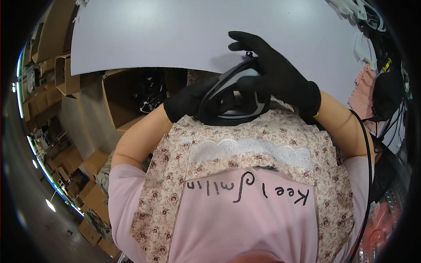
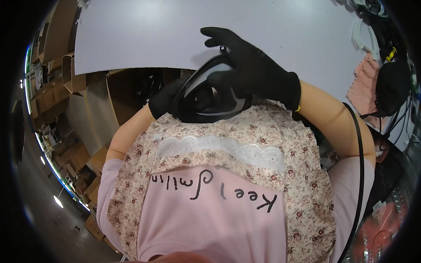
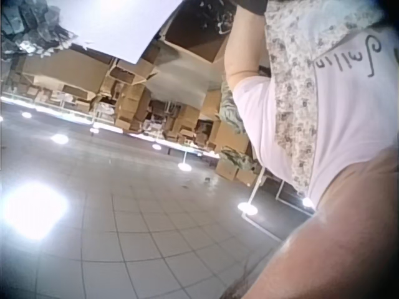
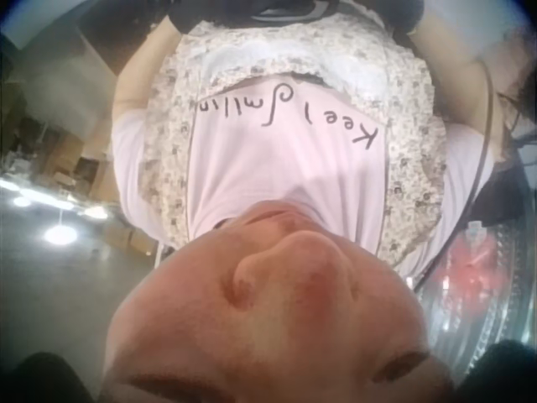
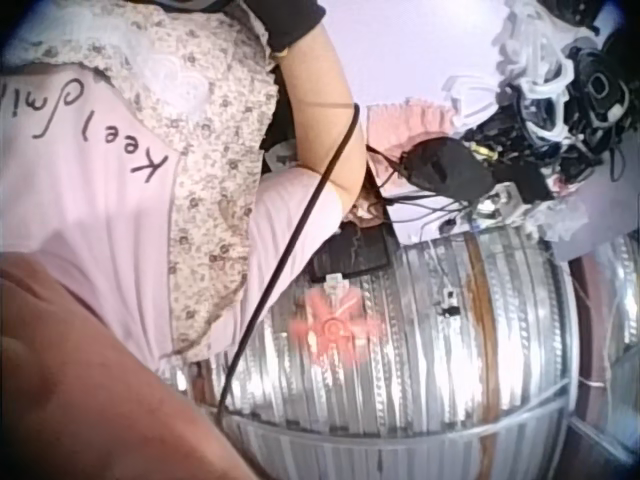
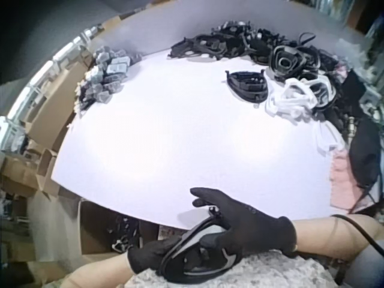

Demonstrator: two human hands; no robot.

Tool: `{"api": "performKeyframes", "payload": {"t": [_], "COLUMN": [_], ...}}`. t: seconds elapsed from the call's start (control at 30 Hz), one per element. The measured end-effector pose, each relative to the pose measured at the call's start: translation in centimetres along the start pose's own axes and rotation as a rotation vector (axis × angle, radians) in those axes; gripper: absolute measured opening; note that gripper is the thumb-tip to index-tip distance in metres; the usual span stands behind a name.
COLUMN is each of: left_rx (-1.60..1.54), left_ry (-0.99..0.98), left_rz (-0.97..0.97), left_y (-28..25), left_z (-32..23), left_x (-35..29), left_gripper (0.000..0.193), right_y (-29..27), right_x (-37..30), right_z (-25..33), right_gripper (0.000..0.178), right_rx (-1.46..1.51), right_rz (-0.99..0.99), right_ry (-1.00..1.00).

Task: The person assembles mask frames by snapping white plastic inserts into black frames by hand, placing the completed frames into a box, and arranging additional mask components on the workbench.

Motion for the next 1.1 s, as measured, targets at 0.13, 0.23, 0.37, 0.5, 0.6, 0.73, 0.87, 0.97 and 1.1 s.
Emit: {"api": "performKeyframes", "payload": {"t": [0.13,0.23,0.37,0.5,0.6,0.73,0.87,0.97,1.1], "left_rx": [0.358,0.430,0.326,1.223,1.237,1.408,1.277,1.161,1.145], "left_ry": [0.068,0.184,0.426,0.225,0.148,0.304,0.376,0.437,0.522], "left_rz": [-0.129,-0.163,-0.063,-0.335,-0.407,-0.440,-0.527,-0.558,-0.504], "left_y": [1.3,1.5,2.8,7.8,9.2,7.6,6.4,5.9,6.0], "left_z": [-2.1,-3.3,-5.1,-7.4,-8.1,-8.5,-8.5,-8.4,-8.2], "left_x": [0.0,0.8,0.2,-0.2,0.8,1.3,1.4,1.8,1.9], "left_gripper": [0.053,0.048,0.061,0.060,0.059,0.047,0.047,0.055,0.056], "right_y": [-1.6,-2.1,-3.2,-3.3,-2.9,-3.9,-4.3,-3.4,-2.9], "right_x": [-0.4,-0.8,-0.9,-0.9,-0.4,-0.8,-1.2,-1.2,-1.3], "right_z": [-0.9,-0.6,-0.3,-0.2,-0.4,-1.3,-0.3,-0.8,-0.9], "right_gripper": [0.059,0.047,0.035,0.035,0.033,0.034,0.037,0.045,0.063], "right_rx": [0.257,0.292,0.363,0.437,0.577,0.019,0.161,0.372,0.363], "right_rz": [0.035,-0.011,-0.131,-0.212,-0.209,-0.249,-0.185,-0.230,-0.197], "right_ry": [0.297,0.224,0.230,0.188,0.182,-0.012,0.013,0.105,0.144]}}
Point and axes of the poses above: each hand's wrist, its own x-axis towards the middle knuckle, its own y-axis out of the palm, z = x × y, the point moved 4 cm from there along x, towards the middle knuckle, and after that the axes turned 14 degrees about z, right-handed, at the moved point
